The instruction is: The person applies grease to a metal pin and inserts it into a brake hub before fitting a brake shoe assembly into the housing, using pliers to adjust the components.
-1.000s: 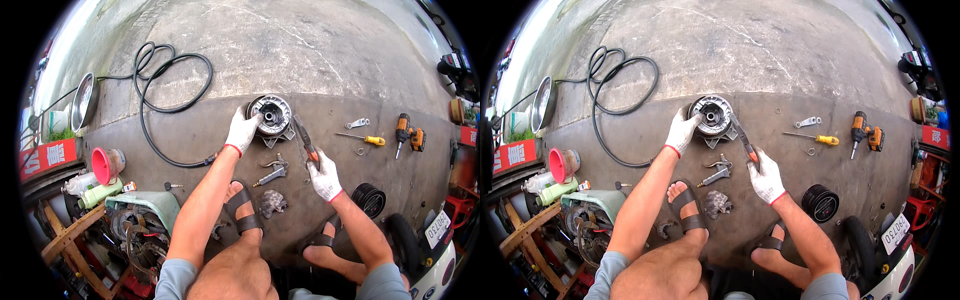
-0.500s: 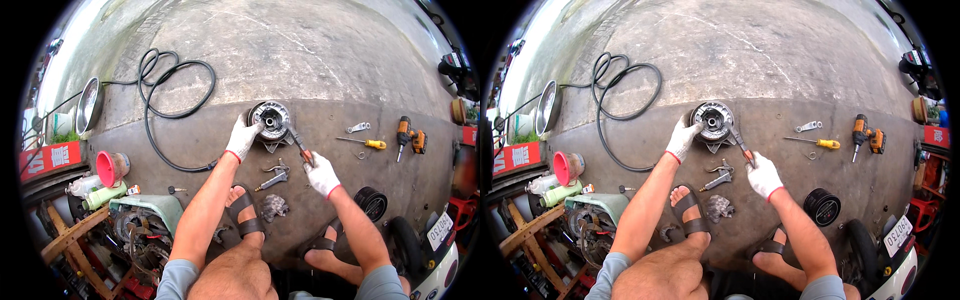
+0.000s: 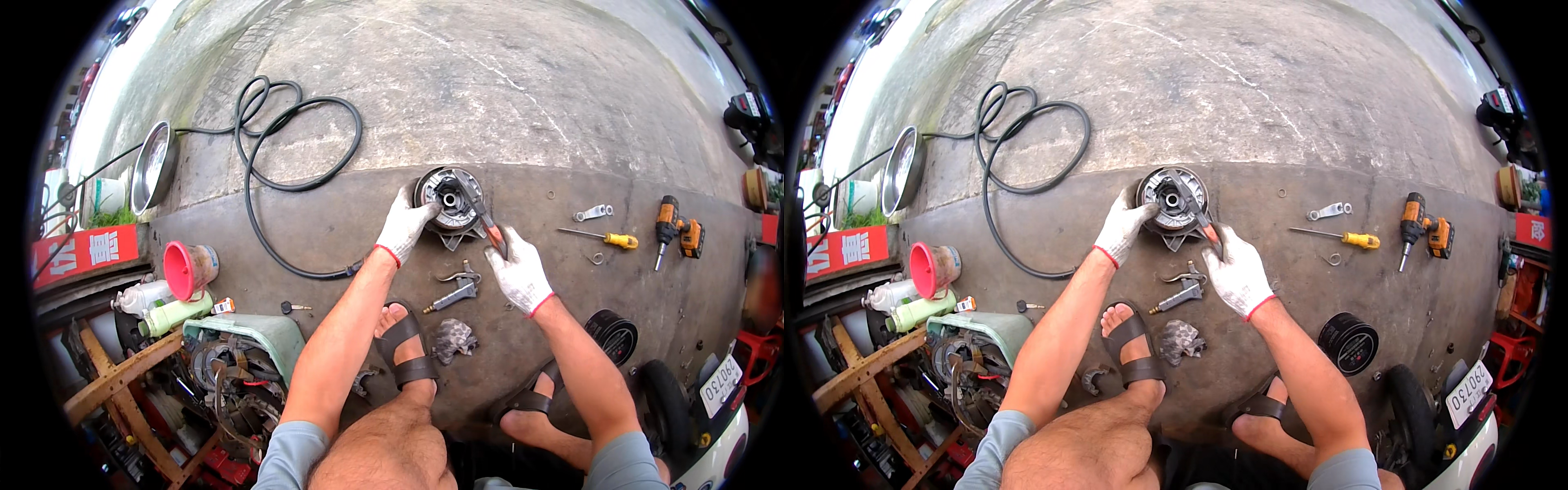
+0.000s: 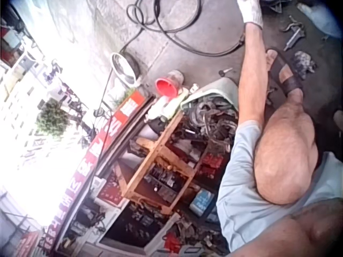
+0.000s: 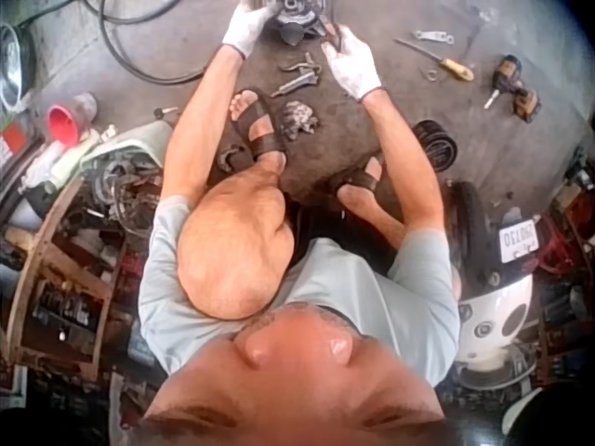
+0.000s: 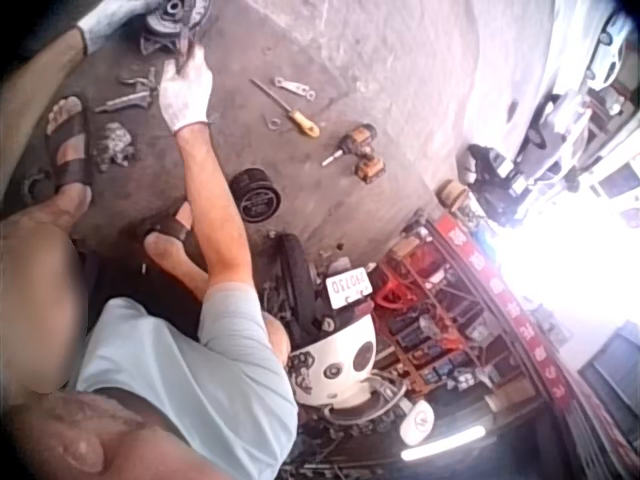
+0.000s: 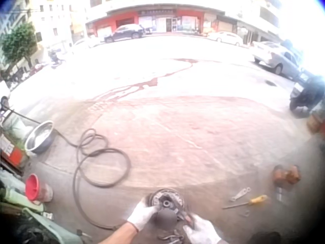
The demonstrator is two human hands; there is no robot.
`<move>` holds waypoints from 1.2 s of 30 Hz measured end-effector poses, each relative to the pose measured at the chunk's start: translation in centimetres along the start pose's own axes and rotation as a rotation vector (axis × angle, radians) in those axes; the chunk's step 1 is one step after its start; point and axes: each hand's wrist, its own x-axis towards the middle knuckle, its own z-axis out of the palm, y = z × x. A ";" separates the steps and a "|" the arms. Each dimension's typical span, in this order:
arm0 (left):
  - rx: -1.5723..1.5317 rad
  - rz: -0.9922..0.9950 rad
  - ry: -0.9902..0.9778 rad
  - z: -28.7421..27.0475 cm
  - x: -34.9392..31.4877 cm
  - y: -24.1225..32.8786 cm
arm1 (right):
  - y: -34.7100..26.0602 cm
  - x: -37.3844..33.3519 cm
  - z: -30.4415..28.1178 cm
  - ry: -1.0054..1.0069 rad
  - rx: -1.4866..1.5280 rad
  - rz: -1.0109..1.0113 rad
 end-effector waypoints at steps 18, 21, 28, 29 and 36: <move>0.014 -0.005 -0.004 -0.3 0.1 0.1 | -1.9 2.9 0.6 -0.183 -0.120 0.054; -0.100 0.010 -0.043 -0.6 0.1 -0.6 | -0.3 3.4 0.7 -0.265 -0.256 0.017; -0.082 0.008 -0.025 0.2 0.2 0.2 | -0.3 3.7 0.6 -0.217 -0.293 0.113; -0.109 0.030 -0.032 0.0 0.3 -0.1 | -0.2 3.7 0.7 -0.199 -0.238 0.106; 0.141 0.240 0.135 1.0 -2.1 0.7 | 2.7 0.3 -0.9 0.052 -0.063 0.166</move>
